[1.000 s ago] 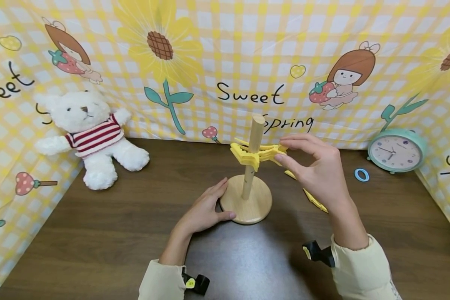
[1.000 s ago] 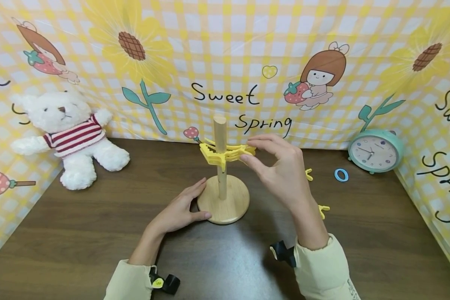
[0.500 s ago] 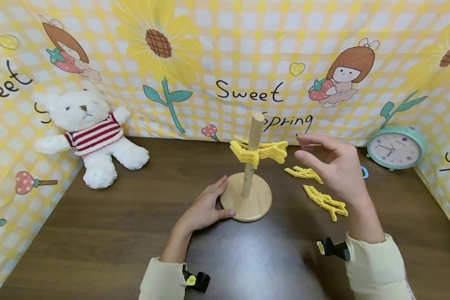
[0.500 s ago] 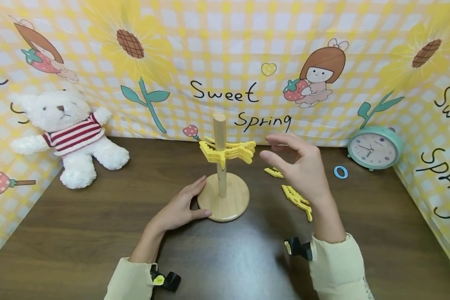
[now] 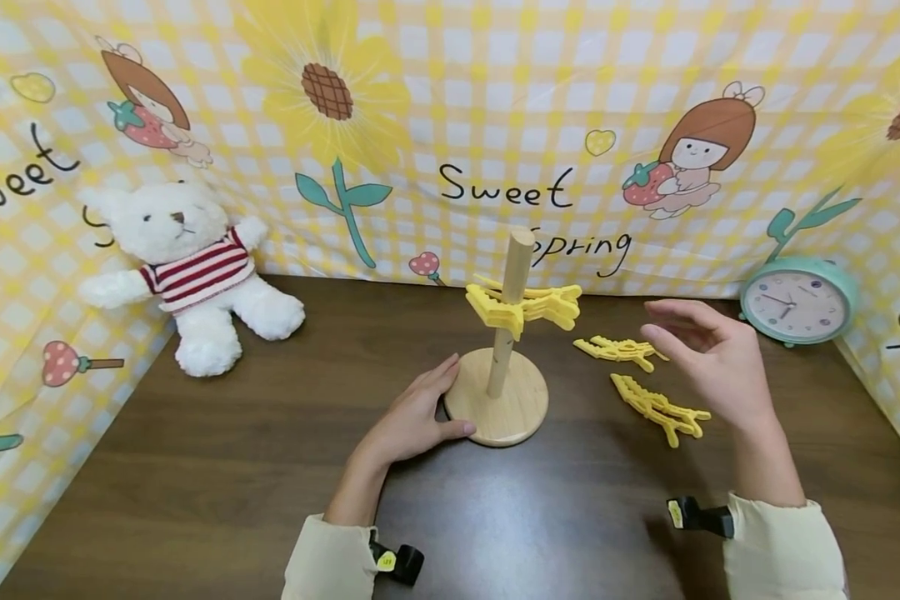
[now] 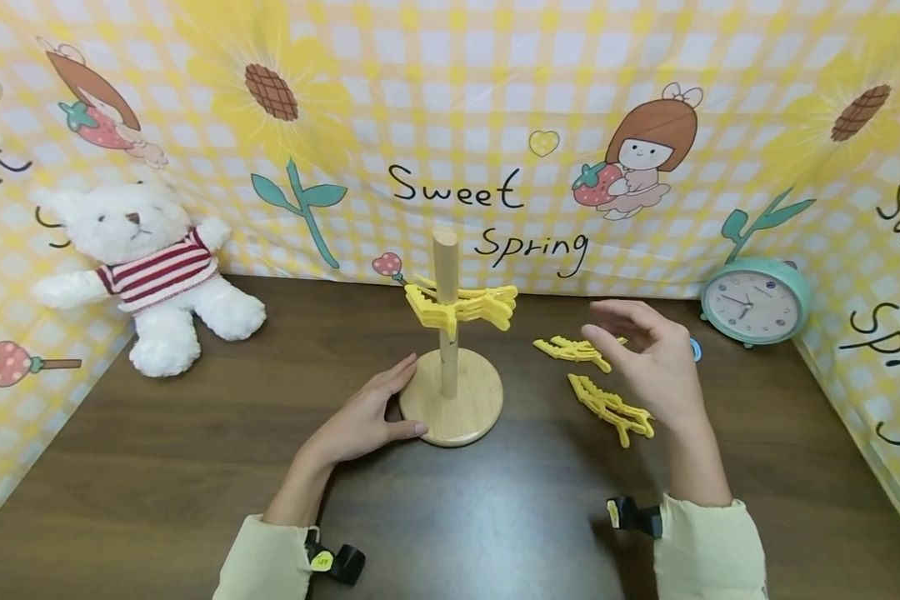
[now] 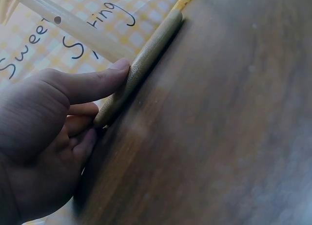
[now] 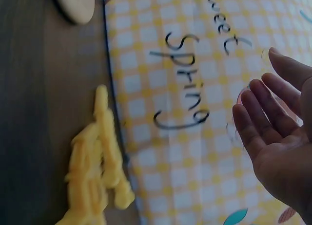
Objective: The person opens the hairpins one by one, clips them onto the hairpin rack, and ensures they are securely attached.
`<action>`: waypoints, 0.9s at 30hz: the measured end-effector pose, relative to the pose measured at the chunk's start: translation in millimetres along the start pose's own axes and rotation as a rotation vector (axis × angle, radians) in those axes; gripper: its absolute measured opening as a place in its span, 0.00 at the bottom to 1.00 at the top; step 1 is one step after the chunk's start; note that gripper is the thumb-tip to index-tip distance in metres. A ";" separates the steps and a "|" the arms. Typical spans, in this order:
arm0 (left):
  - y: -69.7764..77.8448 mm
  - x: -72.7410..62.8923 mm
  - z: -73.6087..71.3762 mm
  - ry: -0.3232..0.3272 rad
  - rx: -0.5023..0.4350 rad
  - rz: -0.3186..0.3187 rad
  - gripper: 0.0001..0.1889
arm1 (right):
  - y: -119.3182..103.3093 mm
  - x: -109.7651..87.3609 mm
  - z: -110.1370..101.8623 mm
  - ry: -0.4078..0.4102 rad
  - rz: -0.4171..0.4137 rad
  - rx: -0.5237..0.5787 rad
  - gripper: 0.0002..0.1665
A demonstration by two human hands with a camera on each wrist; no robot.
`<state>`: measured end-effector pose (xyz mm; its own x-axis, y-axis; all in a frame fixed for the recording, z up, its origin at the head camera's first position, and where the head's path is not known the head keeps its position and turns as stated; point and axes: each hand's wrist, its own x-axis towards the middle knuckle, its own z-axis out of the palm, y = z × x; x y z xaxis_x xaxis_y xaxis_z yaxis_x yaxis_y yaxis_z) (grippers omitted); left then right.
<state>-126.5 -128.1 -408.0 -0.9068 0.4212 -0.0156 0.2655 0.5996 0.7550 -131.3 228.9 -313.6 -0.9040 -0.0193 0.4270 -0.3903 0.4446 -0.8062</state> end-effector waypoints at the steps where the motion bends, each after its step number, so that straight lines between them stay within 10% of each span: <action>1: 0.0 0.4 0.3 -0.001 -0.001 0.000 0.48 | 3.6 -1.8 -1.9 0.004 0.014 -0.002 0.18; 27: 1.5 0.9 -0.1 -0.002 0.005 0.013 0.47 | 68.9 -16.5 -8.7 -0.079 0.264 -0.083 0.26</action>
<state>-127.0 -126.9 -406.8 -0.9028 0.4301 -0.0075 0.2784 0.5974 0.7521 -141.8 267.6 -372.6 -0.9845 0.0384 0.1711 -0.1272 0.5150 -0.8477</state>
